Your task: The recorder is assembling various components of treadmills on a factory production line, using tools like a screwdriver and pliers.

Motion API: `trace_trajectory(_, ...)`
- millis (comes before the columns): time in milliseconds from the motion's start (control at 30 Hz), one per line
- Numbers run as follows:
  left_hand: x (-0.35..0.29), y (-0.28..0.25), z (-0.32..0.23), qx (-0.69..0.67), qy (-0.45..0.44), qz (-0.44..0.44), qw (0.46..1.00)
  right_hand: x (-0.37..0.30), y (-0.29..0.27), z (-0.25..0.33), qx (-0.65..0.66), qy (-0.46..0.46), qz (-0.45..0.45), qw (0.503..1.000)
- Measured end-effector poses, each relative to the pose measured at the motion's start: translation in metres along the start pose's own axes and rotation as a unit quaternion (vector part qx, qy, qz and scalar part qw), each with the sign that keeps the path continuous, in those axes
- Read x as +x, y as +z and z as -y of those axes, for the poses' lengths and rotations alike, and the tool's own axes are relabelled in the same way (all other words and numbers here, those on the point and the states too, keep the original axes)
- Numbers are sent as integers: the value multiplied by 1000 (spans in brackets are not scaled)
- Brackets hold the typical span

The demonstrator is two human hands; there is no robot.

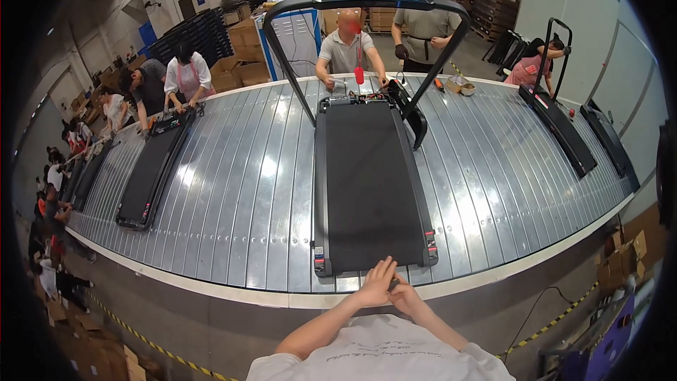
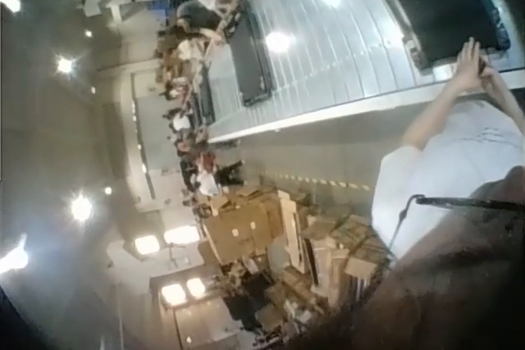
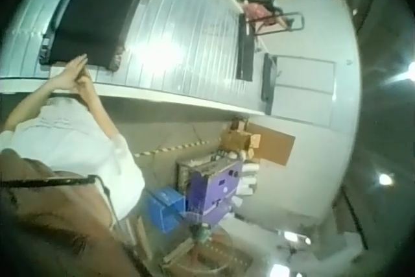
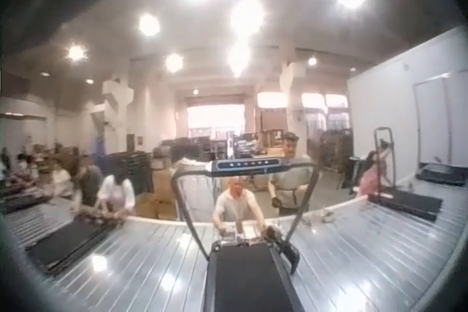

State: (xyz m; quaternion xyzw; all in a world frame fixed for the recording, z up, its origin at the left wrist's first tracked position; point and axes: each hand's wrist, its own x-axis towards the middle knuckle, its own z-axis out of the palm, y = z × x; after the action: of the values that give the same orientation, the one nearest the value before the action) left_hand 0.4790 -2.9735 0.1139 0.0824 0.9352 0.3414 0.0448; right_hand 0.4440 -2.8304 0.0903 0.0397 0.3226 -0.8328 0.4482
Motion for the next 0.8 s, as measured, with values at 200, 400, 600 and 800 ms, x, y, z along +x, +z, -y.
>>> trace_trajectory(200, 60, -156, -51, 140, 216, -143, 956, -47, -43, 15, -47, -2, -136, 990)
trace_trajectory(400, 179, -387, -178, 256, 235, -456, 819, -107, -98, 46, -123, -32, -301, 945)
trace_trajectory(600, 291, -469, -272, 507, 197, -480, 688, -174, -178, 80, -140, -99, -360, 917)
trace_trajectory(800, 388, -437, -335, 462, 168, -412, 767, -273, -269, 112, -71, -133, -381, 912)
